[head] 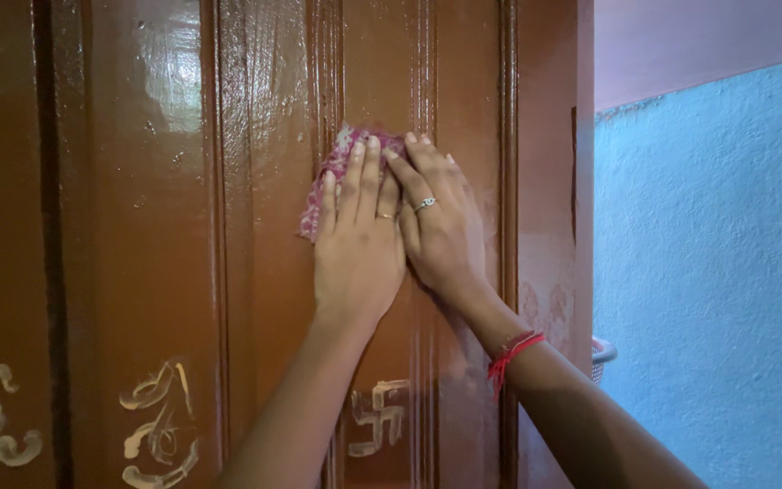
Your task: The person wipes a brown wooden door with a small patterned cloth. They move the cloth over the flat panels and the raised decorative symbols, including a swastika and Om, repeatedly rubbing the surface.
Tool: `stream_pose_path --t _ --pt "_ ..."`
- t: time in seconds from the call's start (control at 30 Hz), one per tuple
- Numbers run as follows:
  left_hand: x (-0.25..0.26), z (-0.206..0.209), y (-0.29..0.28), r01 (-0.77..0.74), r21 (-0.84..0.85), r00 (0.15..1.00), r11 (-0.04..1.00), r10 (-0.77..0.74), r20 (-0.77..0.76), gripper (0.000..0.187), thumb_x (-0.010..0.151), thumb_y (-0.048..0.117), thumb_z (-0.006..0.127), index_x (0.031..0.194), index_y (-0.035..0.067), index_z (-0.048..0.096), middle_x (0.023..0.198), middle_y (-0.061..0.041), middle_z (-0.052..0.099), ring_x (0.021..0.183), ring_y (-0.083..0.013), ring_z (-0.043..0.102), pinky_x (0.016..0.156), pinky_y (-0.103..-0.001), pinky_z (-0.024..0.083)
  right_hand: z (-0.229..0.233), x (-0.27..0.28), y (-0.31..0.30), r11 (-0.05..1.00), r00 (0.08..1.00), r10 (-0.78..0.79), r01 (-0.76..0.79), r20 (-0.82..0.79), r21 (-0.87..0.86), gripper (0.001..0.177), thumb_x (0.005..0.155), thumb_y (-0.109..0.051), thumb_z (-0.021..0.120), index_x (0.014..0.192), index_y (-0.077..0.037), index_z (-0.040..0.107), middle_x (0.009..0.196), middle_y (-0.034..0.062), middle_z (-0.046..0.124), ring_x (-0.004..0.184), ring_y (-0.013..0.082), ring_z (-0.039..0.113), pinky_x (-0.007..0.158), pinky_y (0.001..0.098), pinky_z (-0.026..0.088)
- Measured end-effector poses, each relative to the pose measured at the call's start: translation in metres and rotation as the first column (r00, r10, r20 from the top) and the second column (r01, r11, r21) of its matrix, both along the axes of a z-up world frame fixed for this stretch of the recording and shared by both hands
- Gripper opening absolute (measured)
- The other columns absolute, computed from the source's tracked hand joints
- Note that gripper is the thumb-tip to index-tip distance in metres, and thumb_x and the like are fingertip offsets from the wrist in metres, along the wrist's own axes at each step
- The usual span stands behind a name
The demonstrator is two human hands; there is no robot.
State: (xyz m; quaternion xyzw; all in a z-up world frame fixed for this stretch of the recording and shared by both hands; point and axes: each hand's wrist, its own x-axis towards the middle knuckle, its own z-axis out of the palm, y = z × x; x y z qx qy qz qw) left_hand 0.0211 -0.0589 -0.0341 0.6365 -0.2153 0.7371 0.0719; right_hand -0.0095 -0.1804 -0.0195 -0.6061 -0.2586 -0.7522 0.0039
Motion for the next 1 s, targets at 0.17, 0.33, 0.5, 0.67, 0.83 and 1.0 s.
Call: stream_pose_path --t 0.17,0.33,0.5,0.67,0.83,1.0 --pt "-0.007 -0.012 0.008 0.043 0.017 0.998 0.999 -0.042 -0.050 0.064 0.099 0.034 0.051 0.155 0.006 0.042 0.164 -0.012 0.034 0.153 -0.0245 0.027 0.126 -0.046 0.015 0.001 0.000 -0.002 1.000 1.000 -0.001 0.002 0.011 -0.010 0.046 0.096 -0.004 0.059 0.142 -0.007 0.059 0.151 0.0189 0.053 0.143 0.0370 0.049 0.123 0.0512 0.036" --pt "-0.008 -0.025 0.033 0.035 0.040 0.998 0.999 -0.033 -0.056 0.064 0.101 0.037 0.053 0.157 0.010 0.040 0.166 -0.010 0.033 0.154 -0.0232 0.027 0.128 -0.045 0.017 0.001 0.001 -0.001 1.000 1.000 0.012 -0.012 0.007 0.000 0.044 0.099 -0.002 0.058 0.142 -0.007 0.059 0.149 0.0187 0.056 0.142 0.0363 0.051 0.124 0.0511 0.036" --pt "-0.001 -0.022 0.071 -0.018 0.055 0.998 0.998 0.022 -0.063 0.065 0.101 0.036 0.048 0.158 0.007 0.034 0.166 -0.012 0.030 0.154 -0.0235 0.024 0.126 -0.046 0.014 0.001 -0.004 -0.002 1.000 1.000 -0.008 0.008 -0.014 -0.009 0.043 0.098 -0.001 0.059 0.141 -0.006 0.060 0.149 0.0189 0.056 0.142 0.0375 0.051 0.122 0.0515 0.035" --pt "0.000 -0.022 0.113 -0.136 0.014 0.983 0.991 0.136 -0.126 0.064 0.108 0.039 0.038 0.162 0.006 0.027 0.169 -0.012 0.022 0.157 -0.0229 0.016 0.129 -0.047 0.012 0.000 -0.003 -0.001 1.000 1.000 -0.001 0.000 -0.010 -0.004 0.042 0.100 -0.001 0.058 0.141 -0.006 0.059 0.150 0.0179 0.057 0.143 0.0362 0.051 0.123 0.0502 0.036" --pt "0.000 -0.017 0.132 -0.392 -0.059 0.907 0.918 0.375 -0.194 0.065 0.110 0.043 0.028 0.162 0.003 0.024 0.172 -0.012 0.012 0.160 -0.0234 0.008 0.132 -0.046 0.012 0.001 -0.001 -0.002 1.000 1.000 0.000 0.000 -0.023 0.003 0.042 0.099 -0.002 0.058 0.142 -0.007 0.060 0.149 0.0173 0.057 0.143 0.0355 0.051 0.125 0.0504 0.036" --pt "0.005 -0.011 0.158 -0.373 -0.246 0.913 0.895 0.306 -0.271 0.067 0.113 0.045 0.022 0.161 -0.002 0.023 0.171 -0.016 0.006 0.159 -0.0301 0.005 0.132 -0.047 0.010 0.000 0.000 -0.003 1.000 1.000 -0.014 0.014 -0.019 0.000 0.041 0.102 -0.003 0.058 0.142 -0.007 0.059 0.151 0.0172 0.056 0.144 0.0354 0.050 0.125 0.0506 0.035"
